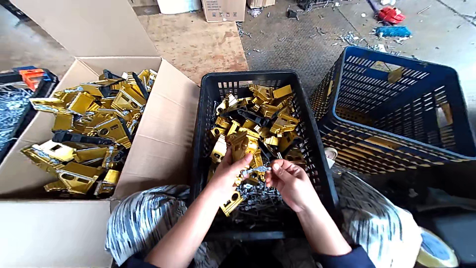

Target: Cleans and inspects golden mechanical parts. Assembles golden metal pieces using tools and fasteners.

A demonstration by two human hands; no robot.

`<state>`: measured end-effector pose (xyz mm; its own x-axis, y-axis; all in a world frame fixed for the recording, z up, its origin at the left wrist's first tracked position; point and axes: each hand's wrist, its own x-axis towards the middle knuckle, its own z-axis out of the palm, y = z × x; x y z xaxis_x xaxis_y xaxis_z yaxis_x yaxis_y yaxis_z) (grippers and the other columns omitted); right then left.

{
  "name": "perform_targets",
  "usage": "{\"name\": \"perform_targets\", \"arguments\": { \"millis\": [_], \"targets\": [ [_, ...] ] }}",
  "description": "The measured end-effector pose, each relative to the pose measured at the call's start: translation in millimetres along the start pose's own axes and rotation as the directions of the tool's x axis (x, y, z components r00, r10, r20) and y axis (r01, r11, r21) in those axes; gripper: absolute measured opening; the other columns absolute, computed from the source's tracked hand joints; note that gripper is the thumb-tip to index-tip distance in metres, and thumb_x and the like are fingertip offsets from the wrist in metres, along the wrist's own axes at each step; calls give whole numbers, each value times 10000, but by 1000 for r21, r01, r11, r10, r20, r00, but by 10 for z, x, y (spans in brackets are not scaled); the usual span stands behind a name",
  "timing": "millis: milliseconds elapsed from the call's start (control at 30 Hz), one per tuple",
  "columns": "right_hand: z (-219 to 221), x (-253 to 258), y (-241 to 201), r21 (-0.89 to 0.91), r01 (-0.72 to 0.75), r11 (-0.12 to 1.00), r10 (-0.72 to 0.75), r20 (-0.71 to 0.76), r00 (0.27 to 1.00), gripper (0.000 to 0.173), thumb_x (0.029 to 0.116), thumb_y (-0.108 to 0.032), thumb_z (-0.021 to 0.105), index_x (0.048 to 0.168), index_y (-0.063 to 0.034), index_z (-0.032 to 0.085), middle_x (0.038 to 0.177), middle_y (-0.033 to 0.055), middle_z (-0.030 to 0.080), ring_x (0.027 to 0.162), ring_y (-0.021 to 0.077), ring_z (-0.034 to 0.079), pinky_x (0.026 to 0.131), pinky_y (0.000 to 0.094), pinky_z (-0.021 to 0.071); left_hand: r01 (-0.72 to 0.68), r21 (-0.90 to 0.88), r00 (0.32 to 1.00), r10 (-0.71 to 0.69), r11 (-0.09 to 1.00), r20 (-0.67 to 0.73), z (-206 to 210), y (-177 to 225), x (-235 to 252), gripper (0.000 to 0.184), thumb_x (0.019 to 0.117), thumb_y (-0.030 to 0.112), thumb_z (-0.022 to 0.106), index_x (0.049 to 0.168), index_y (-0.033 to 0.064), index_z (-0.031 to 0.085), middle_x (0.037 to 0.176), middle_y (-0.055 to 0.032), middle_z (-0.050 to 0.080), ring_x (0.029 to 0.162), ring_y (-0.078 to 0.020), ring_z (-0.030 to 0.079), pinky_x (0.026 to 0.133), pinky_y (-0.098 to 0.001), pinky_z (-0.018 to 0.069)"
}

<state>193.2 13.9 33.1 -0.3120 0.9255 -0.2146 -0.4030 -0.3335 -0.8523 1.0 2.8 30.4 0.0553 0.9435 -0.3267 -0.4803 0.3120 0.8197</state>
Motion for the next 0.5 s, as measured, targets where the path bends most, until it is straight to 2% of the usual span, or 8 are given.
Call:
{"name": "perform_targets", "arguments": {
  "millis": [67, 133, 167, 233, 300, 367, 433, 500],
  "targets": [
    [-41, -25, 35, -144, 124, 982, -125, 3, 992, 176, 1018, 8, 482, 935, -25, 634, 763, 40, 706, 663, 126, 701, 680, 297, 626, 1, 104, 998, -8, 995, 67, -12, -3, -86, 714, 866, 128, 752, 1454, 117, 347, 1059, -61, 629, 811, -112, 646, 711, -245, 569],
    [-83, -64, 45, -356, 319, 878, -304, 99, 947, 79, 999, -37, 565, 975, -21, 639, 789, 18, 704, 683, 110, 699, 678, 296, 627, 7, 204, 997, -22, 979, 73, 13, -20, -183, 978, 728, 39, 845, 1518, 76, 269, 1216, -118, 635, 1033, -179, 686, 885, -326, 604],
    [-95, -81, 51, -467, 448, 762, -412, 184, 893, 83, 984, -94, 639, 992, -12, 647, 827, 14, 697, 712, 89, 685, 681, 274, 613, 18, 216, 997, -33, 976, 68, 30, -46, -229, 1053, 689, -16, 854, 1536, 61, 233, 1268, -146, 627, 1108, -213, 679, 941, -364, 599],
    [-98, -87, 75, -668, 629, 397, -578, 349, 737, 323, 931, -329, 760, 959, -20, 667, 894, 51, 669, 806, 85, 646, 727, 245, 573, 25, 220, 996, -42, 975, 74, 59, -128, -347, 1058, 678, -67, 819, 1537, 32, 211, 1289, -149, 618, 1137, -217, 670, 957, -372, 595],
    [-72, -52, 166, -755, 639, 147, -660, 406, 632, 462, 903, -528, 736, 926, -75, 649, 928, 88, 634, 891, 160, 623, 775, 295, 541, 4, 188, 995, -23, 982, 100, 49, -217, -444, 977, 701, -73, 775, 1511, 10, 234, 1259, -138, 624, 1110, -204, 674, 938, -363, 594],
    [-56, -27, 288, -740, 631, 233, -646, 367, 669, 526, 894, -565, 730, 1050, -71, 637, 1086, 121, 594, 1026, 185, 607, 839, 310, 554, -6, 148, 990, -14, 989, 139, -20, -275, -473, 967, 717, -81, 757, 1512, 6, 214, 1258, -139, 616, 1104, -207, 675, 928, -369, 598],
    [-79, -18, 383, -642, 606, 470, -505, 367, 781, 685, 913, -514, 734, 1328, 2, 558, 1357, 189, 568, 1229, 231, 609, 949, 383, 596, 12, 135, 983, -37, 991, 182, -107, -326, -474, 974, 719, -80, 753, 1513, 21, 199, 1259, -125, 613, 1096, -204, 675, 911, -370, 603],
    [-106, -20, 478, -538, 550, 639, -393, 387, 834, 694, 930, -407, 745, 1382, 77, 536, 1323, 184, 643, 1178, 202, 670, 980, 390, 604, 52, 123, 977, -76, 991, 200, -190, -419, -488, 990, 714, -86, 752, 1521, 28, 191, 1260, -113, 616, 1084, -200, 677, 898, -368, 606]
  ]
}}
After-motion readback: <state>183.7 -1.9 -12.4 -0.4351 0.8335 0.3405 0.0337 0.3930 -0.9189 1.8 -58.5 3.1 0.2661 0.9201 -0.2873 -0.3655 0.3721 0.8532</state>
